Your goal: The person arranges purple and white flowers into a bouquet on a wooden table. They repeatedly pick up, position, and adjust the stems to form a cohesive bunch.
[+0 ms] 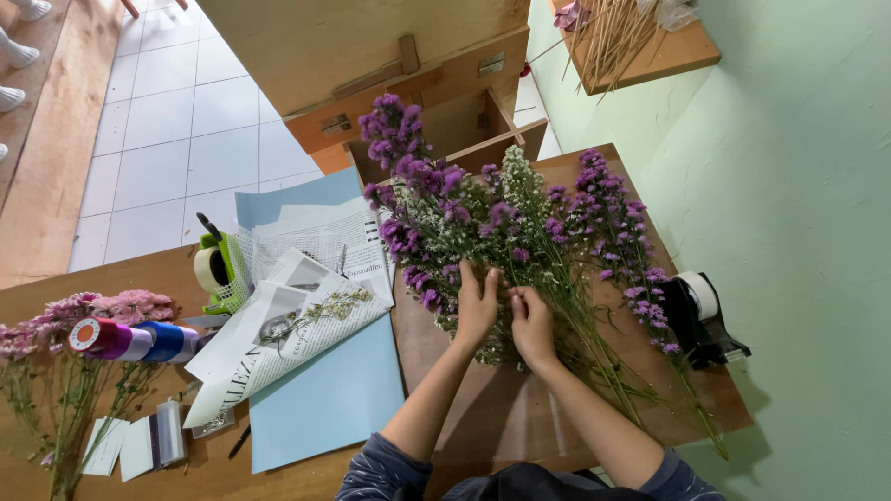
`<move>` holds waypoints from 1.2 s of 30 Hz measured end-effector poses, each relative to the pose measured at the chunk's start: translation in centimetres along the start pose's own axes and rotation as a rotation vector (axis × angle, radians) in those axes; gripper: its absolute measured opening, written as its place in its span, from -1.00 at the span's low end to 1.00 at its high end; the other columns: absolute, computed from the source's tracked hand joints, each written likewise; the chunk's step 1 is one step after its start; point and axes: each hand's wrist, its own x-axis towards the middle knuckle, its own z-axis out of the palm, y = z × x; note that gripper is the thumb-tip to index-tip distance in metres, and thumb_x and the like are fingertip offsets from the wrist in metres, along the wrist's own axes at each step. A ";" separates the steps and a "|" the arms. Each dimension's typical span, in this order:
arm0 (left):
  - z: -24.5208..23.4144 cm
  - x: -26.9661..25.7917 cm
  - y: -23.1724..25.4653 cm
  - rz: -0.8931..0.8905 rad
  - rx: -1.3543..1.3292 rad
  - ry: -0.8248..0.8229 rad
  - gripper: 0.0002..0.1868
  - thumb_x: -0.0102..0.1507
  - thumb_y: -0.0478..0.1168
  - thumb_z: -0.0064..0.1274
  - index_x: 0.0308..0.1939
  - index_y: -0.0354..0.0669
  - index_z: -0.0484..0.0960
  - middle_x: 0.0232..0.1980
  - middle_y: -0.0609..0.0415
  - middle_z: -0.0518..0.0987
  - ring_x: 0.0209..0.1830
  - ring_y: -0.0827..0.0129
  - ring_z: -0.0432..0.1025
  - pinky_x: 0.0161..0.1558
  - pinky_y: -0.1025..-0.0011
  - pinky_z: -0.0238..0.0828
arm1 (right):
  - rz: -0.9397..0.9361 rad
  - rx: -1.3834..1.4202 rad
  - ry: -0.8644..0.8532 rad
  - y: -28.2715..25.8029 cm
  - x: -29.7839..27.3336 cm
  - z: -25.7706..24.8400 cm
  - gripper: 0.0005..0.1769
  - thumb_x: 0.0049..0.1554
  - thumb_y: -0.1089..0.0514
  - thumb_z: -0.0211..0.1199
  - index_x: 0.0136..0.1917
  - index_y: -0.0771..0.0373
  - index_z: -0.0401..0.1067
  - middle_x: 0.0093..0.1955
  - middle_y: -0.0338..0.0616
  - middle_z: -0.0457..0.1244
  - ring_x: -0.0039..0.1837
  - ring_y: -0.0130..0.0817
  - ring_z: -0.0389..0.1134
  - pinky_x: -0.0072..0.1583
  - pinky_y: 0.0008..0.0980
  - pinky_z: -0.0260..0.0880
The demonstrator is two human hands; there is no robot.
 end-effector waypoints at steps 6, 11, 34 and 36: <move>-0.2 1.1 -2.1 0.030 -0.296 0.010 -0.91 0.27 -0.32 -0.45 -0.17 -0.25 0.11 -0.31 -0.06 0.35 -0.38 0.39 0.32 -0.32 0.42 0.38 | 0.015 0.391 0.208 1.1 0.7 0.1 -0.78 0.12 0.32 -0.26 -0.15 0.26 0.24 -0.47 -0.32 -0.02 -0.41 -0.58 -0.04 -0.37 -0.67 -0.07; -0.7 1.8 -3.3 0.027 -0.186 0.004 -0.91 0.27 -0.33 -0.43 -0.19 -0.28 0.16 -0.37 -0.10 0.41 -0.45 0.32 0.38 -0.41 0.37 0.40 | 0.159 0.720 0.127 1.7 1.2 -1.1 -0.78 0.16 0.28 -0.33 -0.15 0.31 0.17 -0.49 -0.35 -0.17 -0.52 -0.63 -0.19 -0.48 -0.70 -0.21; 0.3 1.3 -2.6 0.107 0.228 0.167 -0.78 0.22 -0.32 -0.32 -0.08 -0.34 0.16 -0.18 -0.37 0.37 -0.16 -0.11 0.33 -0.29 0.13 0.34 | -0.253 -0.338 0.083 2.4 4.2 -2.7 -0.58 0.04 -0.04 0.08 0.06 0.29 0.27 -0.10 -0.06 0.11 -0.04 -0.22 0.20 -0.04 -0.38 0.21; 0.8 0.0 1.2 -0.024 0.149 0.038 -0.51 0.27 -0.30 -0.53 0.13 -0.64 -0.28 0.11 -0.59 0.04 0.12 -0.22 0.07 0.07 -0.05 0.07 | -0.100 0.002 -0.209 1.3 3.5 -1.1 -0.67 -0.11 0.20 0.24 -0.02 0.22 0.36 -0.27 -0.07 0.26 -0.37 -0.39 0.28 -0.36 -0.56 0.24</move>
